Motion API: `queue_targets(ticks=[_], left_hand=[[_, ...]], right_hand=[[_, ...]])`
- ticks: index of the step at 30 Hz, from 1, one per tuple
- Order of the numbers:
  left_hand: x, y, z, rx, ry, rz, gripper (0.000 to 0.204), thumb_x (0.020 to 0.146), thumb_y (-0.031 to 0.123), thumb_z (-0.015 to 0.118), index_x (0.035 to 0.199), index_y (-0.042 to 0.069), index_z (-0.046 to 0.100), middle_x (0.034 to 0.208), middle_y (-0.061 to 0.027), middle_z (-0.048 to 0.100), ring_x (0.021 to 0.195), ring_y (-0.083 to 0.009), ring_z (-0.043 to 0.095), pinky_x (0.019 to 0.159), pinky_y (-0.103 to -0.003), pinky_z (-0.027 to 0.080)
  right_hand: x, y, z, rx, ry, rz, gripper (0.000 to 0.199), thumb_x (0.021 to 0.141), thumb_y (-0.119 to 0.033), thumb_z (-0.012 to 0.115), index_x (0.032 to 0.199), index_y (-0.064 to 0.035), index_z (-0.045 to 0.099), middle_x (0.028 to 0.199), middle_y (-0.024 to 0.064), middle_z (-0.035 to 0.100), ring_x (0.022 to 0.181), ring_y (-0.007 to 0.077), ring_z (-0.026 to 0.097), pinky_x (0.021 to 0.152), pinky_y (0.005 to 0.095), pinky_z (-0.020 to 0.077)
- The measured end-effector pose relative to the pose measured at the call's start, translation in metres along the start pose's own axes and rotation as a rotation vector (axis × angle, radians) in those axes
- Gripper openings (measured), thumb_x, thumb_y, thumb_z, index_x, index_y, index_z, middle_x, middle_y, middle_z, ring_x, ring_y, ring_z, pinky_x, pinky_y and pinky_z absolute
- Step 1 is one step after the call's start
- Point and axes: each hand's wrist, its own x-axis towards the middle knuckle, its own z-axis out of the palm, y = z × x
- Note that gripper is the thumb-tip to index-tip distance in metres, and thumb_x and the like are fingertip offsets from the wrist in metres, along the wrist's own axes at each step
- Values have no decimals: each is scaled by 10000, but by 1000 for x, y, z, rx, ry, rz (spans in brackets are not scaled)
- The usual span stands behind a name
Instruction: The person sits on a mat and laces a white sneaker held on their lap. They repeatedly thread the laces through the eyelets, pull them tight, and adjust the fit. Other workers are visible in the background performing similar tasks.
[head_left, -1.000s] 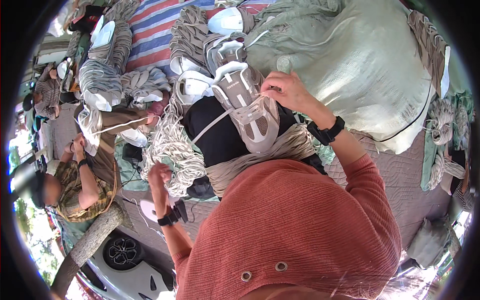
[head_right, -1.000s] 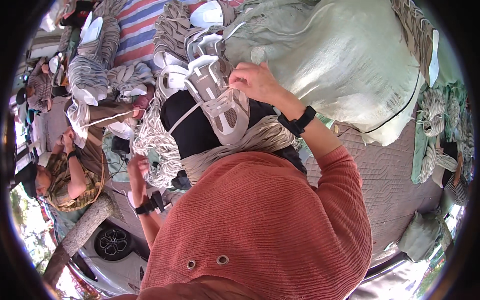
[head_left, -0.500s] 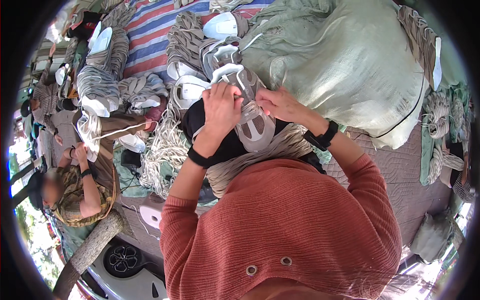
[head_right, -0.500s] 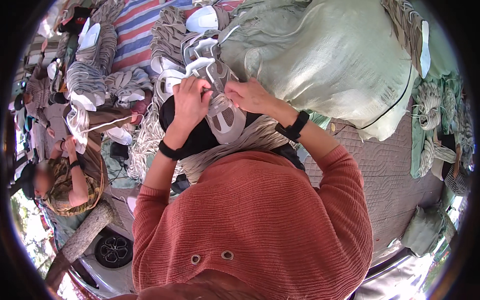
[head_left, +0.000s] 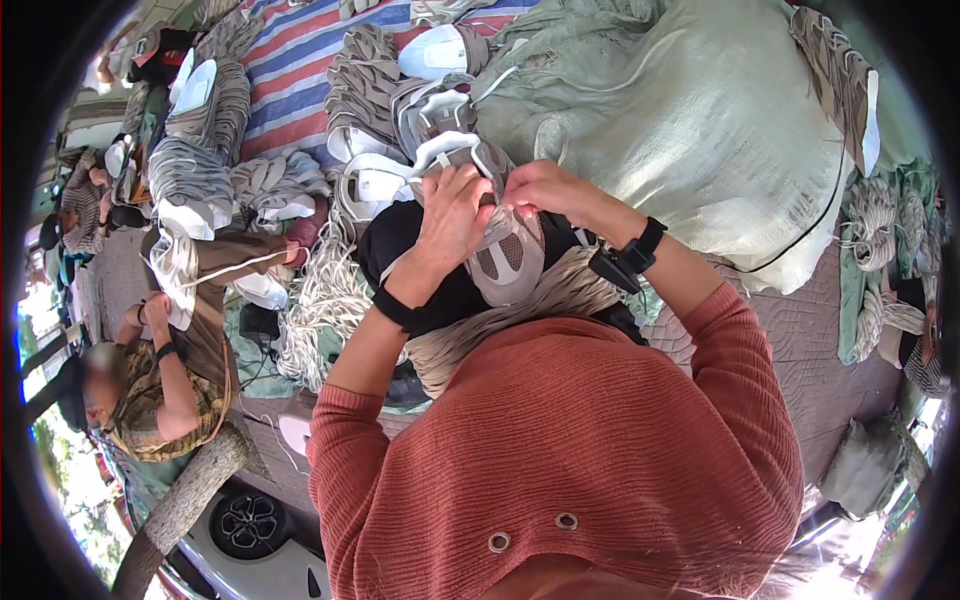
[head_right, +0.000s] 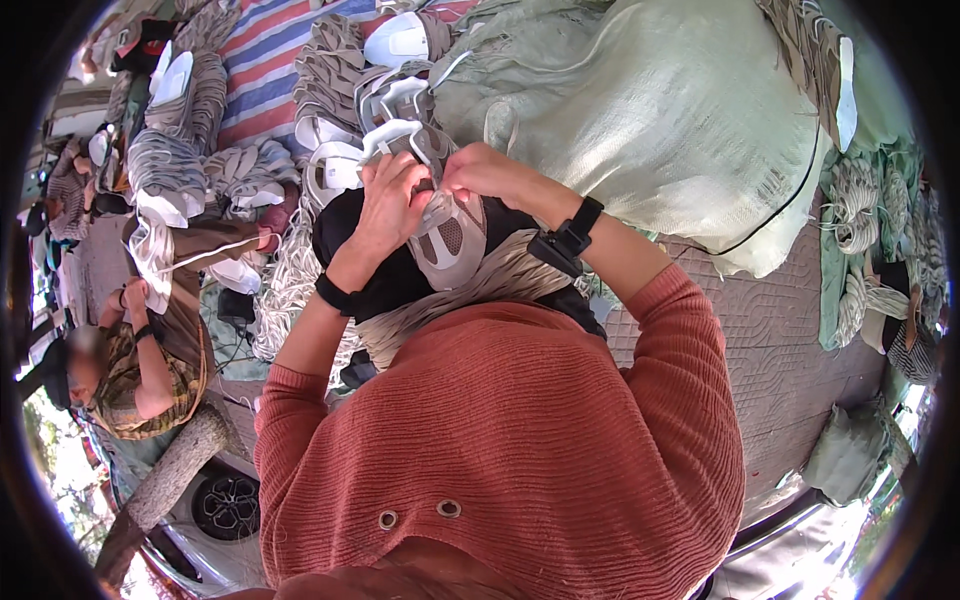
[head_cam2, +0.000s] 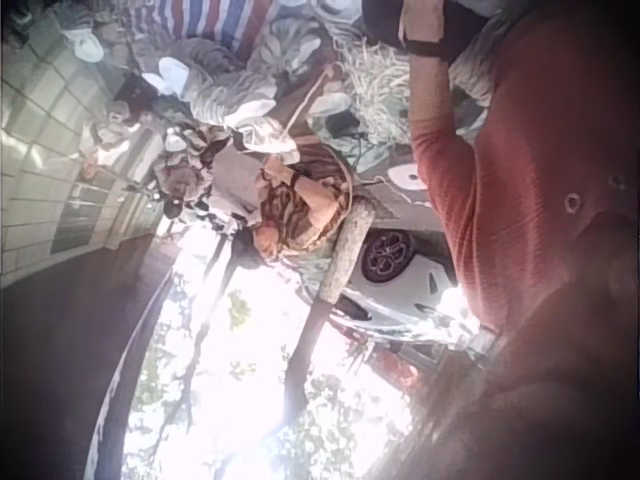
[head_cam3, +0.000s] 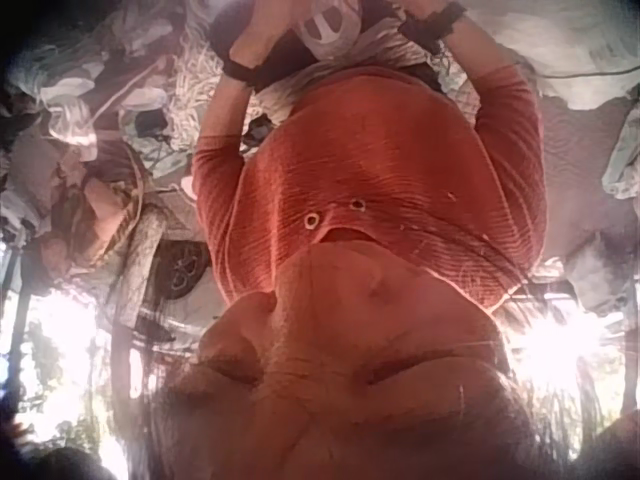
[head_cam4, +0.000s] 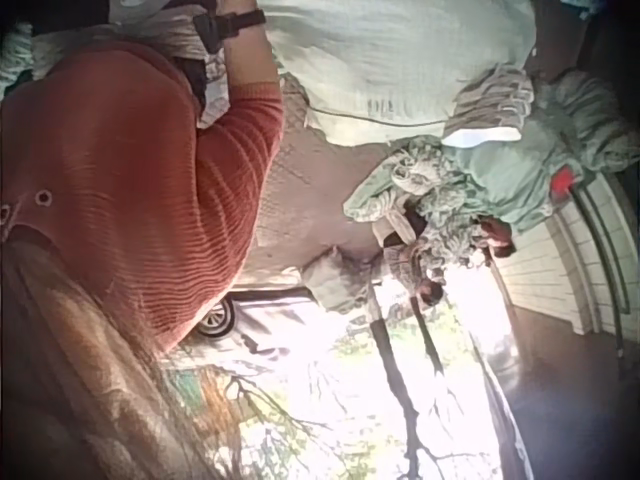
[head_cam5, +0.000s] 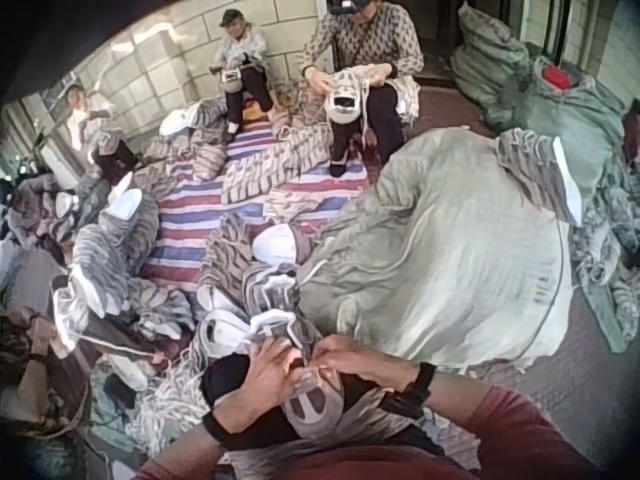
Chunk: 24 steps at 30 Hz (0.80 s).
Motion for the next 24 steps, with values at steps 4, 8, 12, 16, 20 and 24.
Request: queue_targets(ticks=[4,8,12,16,20,24], left_hand=[[3,0,-3,-82,-33,-58,195,723,90,718,898,102,633,844,-22,542,915,-225,523,829,-382,334],[10,5,-8,-16,-11,3,147,748,92,693,873,90,617,846,-34,545,881,-239,537,817,-388,345],[-2,-24,-31,335,1,188,76,756,46,624,820,74,596,820,-61,533,847,-263,550,794,-415,362],[-60,-138,-162,645,340,-138,247,602,94,707,831,137,623,864,-75,604,818,-283,588,691,-402,423],[-174,-234,-382,1095,727,-770,200,788,225,689,882,48,686,794,-117,670,711,-280,644,637,-412,507],[-281,-220,-501,888,1146,-836,371,786,324,648,769,-39,718,696,-141,690,567,-275,635,529,-383,508]], right_hand=[[0,-8,-13,-801,459,-522,418,781,-224,733,1155,-90,601,1192,84,569,1007,219,574,816,318,455],[17,-17,-21,-620,113,-757,561,776,-269,740,1288,-171,532,1351,68,455,1154,270,506,951,382,428],[24,-19,-26,-542,5,-677,475,835,-346,697,1255,-180,548,1255,74,513,1061,273,548,938,390,441],[22,-20,-26,-505,-7,-610,403,899,-372,628,1235,-164,554,1209,65,542,1008,242,559,886,385,459],[22,-22,-23,-632,10,-584,374,919,-279,613,1252,-128,535,1270,35,527,1109,220,535,838,340,498],[22,-24,-19,-642,38,-619,370,904,-312,605,1230,-153,534,1196,48,549,1048,239,558,855,387,455]])
